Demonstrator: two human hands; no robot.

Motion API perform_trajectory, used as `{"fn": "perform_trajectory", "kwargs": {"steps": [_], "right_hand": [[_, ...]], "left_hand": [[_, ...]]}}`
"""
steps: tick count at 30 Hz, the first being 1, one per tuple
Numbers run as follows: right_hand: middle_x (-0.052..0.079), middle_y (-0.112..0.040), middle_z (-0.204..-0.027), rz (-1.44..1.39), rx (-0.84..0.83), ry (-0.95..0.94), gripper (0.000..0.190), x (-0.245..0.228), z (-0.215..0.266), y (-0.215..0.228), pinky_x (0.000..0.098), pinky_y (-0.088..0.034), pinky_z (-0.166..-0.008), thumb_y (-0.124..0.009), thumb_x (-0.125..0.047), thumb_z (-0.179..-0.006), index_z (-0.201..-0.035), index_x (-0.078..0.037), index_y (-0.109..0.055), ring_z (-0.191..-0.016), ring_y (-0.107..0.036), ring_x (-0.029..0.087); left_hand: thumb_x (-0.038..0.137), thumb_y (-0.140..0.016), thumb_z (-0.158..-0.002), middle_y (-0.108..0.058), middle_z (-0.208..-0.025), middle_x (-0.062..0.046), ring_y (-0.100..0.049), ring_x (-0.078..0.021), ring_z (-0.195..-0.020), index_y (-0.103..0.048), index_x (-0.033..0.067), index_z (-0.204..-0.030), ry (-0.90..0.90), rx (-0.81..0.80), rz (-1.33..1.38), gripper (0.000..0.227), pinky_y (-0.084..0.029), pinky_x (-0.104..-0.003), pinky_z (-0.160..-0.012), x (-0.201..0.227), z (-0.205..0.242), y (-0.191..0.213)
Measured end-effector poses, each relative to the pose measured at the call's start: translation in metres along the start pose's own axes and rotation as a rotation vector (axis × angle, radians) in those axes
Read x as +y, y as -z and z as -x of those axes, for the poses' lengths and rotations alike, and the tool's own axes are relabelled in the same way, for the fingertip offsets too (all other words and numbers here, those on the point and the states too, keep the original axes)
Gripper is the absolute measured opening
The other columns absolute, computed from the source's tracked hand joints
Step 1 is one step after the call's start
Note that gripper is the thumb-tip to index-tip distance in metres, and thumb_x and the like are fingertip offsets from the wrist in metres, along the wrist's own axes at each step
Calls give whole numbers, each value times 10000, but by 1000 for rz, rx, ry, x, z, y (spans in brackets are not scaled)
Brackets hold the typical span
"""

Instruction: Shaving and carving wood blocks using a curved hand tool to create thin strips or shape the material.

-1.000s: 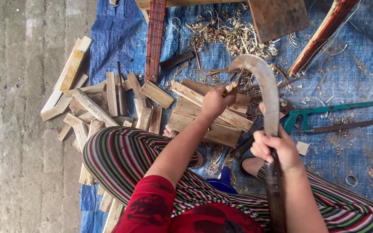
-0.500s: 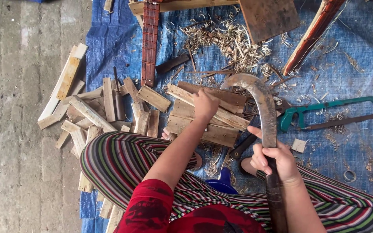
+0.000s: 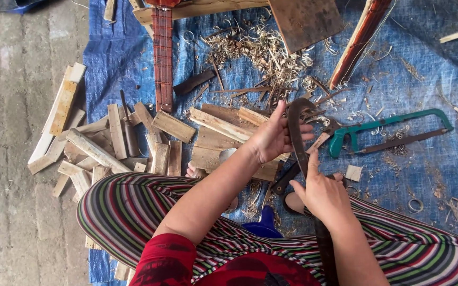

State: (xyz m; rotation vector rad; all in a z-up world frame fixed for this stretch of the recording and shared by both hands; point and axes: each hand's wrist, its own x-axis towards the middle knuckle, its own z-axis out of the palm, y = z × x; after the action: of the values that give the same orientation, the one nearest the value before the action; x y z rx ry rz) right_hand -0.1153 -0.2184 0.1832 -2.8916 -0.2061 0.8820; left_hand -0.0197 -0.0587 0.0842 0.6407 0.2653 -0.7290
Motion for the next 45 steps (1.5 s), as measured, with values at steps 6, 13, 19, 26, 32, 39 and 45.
{"fn": "perform_trajectory", "kwargs": {"steps": [6,13,19,26,32,39,45], "right_hand": [[273,-747,-1041,62,-33,-7,965,2,3,-7,494,-630,-727,-513,-516,-978,-1623,60,-82,-886,-784,386],[314,-745,-1052,-180,-49,-19,890,9,13,11,528,-611,-727,-505,-557,-960,-1616,-5,-265,-919,-773,445],[190,-786,-877,-446,169,-5,663,24,22,-11,481,-618,-746,-744,-429,-866,-1466,-187,-596,-947,-738,415],[218,-760,-770,-270,335,52,640,19,33,0,507,-593,-677,-734,-463,-857,-1428,-192,-630,-804,-745,414],[229,-756,-761,-279,376,100,652,28,31,-3,504,-594,-653,-755,-437,-842,-1421,-160,-641,-774,-746,412],[74,-730,-671,-207,324,64,708,28,25,-7,361,-494,-420,-794,-354,-804,-1454,-149,-604,-460,-676,241],[66,-696,-669,-250,306,67,749,29,22,-15,353,-476,-447,-813,-359,-781,-1477,-183,-599,-475,-637,234]], "left_hand": [[813,-405,-963,-568,-1449,-266,-607,-367,-1296,-395,-45,-1507,18,4,-83,1016,-564,-451,-984,-3,1,0],[48,-600,-983,-703,-1257,-226,-722,-338,-1077,-587,-3,-1337,-16,-91,-12,358,-645,-432,-840,3,9,1],[9,-725,-936,-723,-1173,-264,-746,-361,-992,-665,-25,-1260,-106,-164,8,331,-651,-458,-781,-6,4,-1],[178,-904,-782,-774,-864,-112,-779,-220,-807,-731,81,-1015,-146,-15,-234,306,-658,-340,-692,-41,-13,8],[135,-938,-714,-757,-819,-116,-770,-231,-770,-754,71,-942,-135,-40,-237,299,-651,-359,-676,-58,-15,7],[156,-844,-706,-761,-946,-126,-721,-229,-888,-761,-10,-1029,-48,-22,-405,374,-588,-365,-884,-25,9,-13],[188,-860,-703,-737,-901,-108,-696,-246,-867,-748,19,-1012,-131,12,-321,369,-542,-413,-908,-18,-4,2]]}}
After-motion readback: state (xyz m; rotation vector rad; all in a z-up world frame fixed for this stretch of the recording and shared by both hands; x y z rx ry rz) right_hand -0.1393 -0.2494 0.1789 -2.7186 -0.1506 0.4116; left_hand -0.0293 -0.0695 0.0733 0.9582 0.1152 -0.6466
